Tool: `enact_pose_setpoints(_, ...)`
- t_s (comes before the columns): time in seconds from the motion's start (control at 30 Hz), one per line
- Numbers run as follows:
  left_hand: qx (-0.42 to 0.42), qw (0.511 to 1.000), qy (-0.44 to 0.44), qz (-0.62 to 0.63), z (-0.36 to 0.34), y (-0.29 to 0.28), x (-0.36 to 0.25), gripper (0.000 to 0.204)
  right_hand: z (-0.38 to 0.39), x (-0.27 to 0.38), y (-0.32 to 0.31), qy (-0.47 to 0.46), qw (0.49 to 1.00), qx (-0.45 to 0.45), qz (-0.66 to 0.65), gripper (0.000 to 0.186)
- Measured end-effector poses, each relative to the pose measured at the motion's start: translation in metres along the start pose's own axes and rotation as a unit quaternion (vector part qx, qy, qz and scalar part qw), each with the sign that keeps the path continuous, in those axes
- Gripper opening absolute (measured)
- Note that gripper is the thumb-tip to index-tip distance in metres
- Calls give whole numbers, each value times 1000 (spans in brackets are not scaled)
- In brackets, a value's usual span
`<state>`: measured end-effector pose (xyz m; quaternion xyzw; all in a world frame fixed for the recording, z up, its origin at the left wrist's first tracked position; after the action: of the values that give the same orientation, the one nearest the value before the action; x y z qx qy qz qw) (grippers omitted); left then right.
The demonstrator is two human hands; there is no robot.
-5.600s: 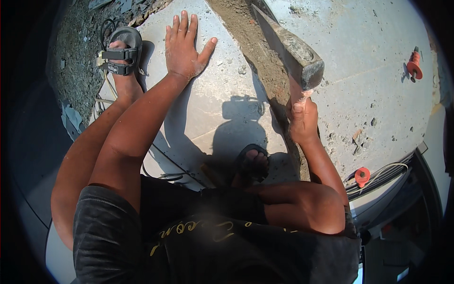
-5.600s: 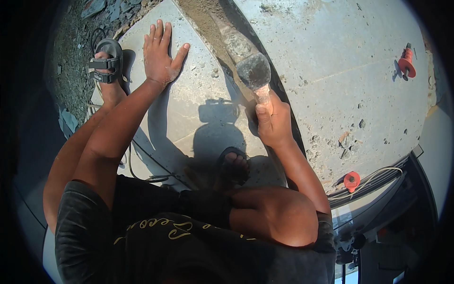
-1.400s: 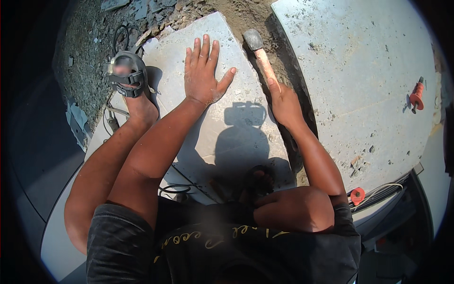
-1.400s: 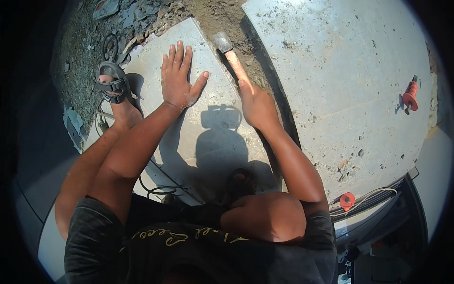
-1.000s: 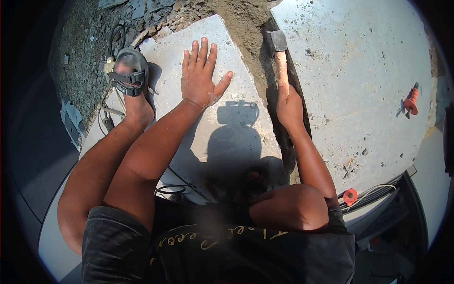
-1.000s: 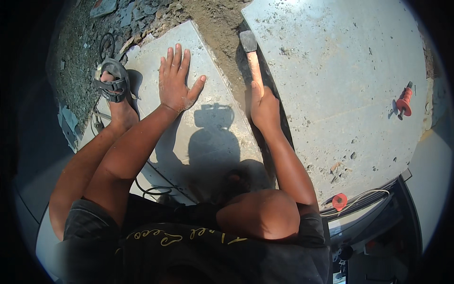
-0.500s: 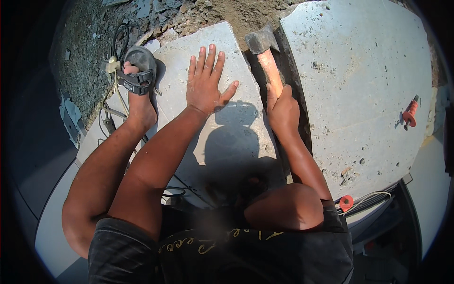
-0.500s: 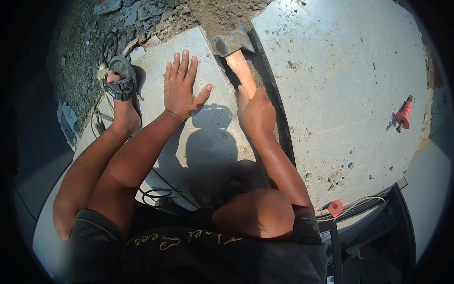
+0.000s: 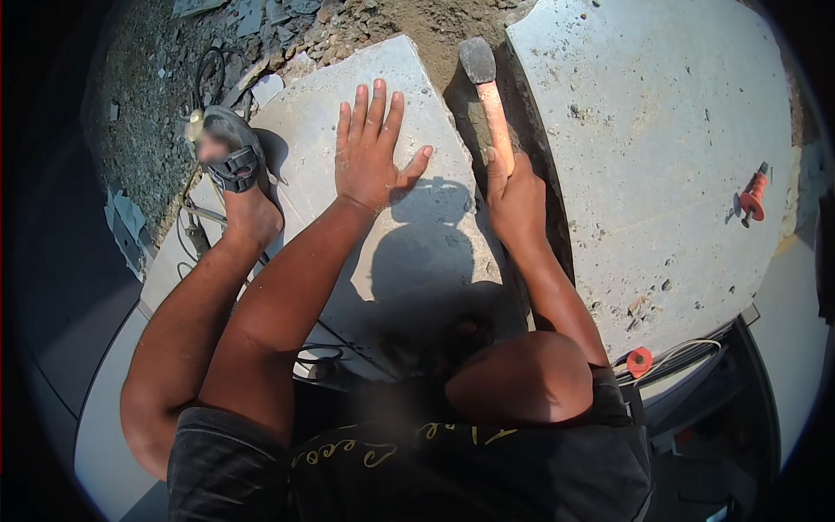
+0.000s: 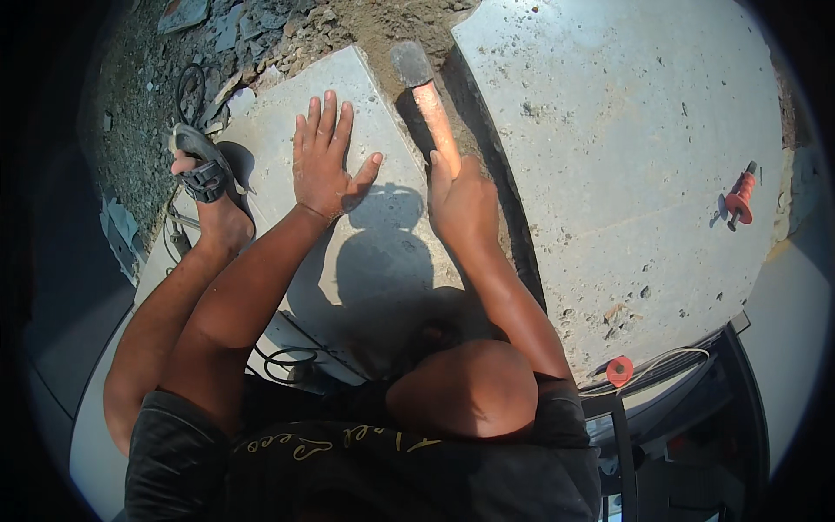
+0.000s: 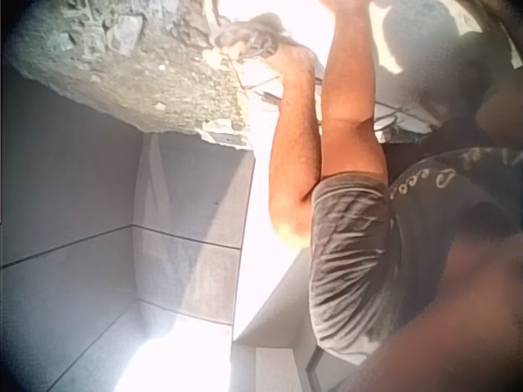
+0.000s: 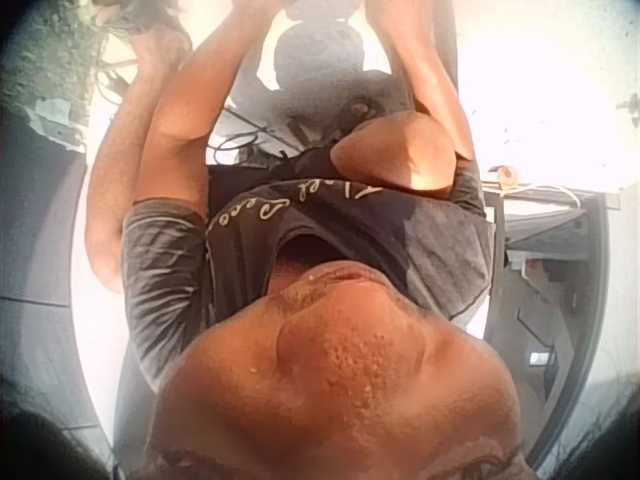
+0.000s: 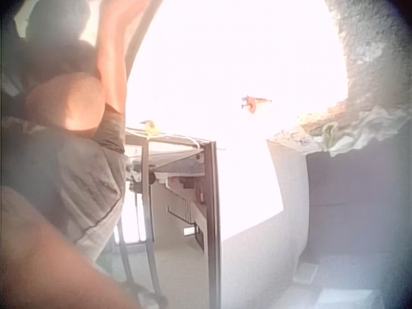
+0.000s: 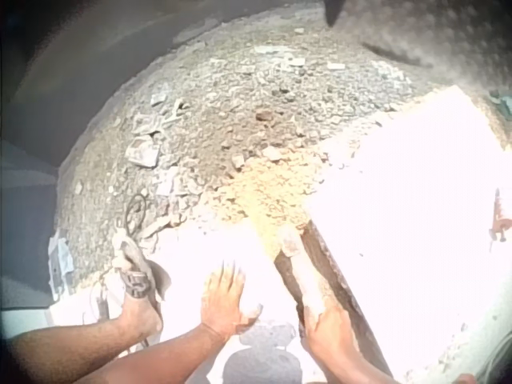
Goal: The person cleans a narrow trench in the floor using a trowel and a small hammer, and then applies a piece of tape along the edge of the adjacent tile.
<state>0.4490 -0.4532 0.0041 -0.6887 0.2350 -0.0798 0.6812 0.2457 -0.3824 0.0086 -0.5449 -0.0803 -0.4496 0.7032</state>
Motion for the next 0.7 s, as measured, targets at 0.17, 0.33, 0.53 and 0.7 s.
enact_pose_setpoints(0.17,29,1000,0,-4,-4,-1,-1,82,19,14,-18,-154,983,-72,-67,44)
enact_pose_setpoints(0.33,6,1000,1,6,-3,-4,-2,80,8,-16,-4,-17,998,-39,42,41)
enact_pose_setpoints(0.53,91,996,5,0,-1,0,1,83,30,15,-19,-171,984,-23,-40,39)
enact_pose_setpoints(0.7,11,1000,-3,17,-2,-4,-3,84,13,-45,-6,39,998,16,40,45)
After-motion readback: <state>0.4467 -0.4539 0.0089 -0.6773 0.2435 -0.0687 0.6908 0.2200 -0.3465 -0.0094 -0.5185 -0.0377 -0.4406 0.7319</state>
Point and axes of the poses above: each hand's wrist, its own z-axis away from the middle knuckle, its own y-axis out of the palm, x = y × z, the point moved 6 cm from there along -z, towards the middle knuckle, and after that the axes turned 8 degrees about -x, right-handed, at the moved point
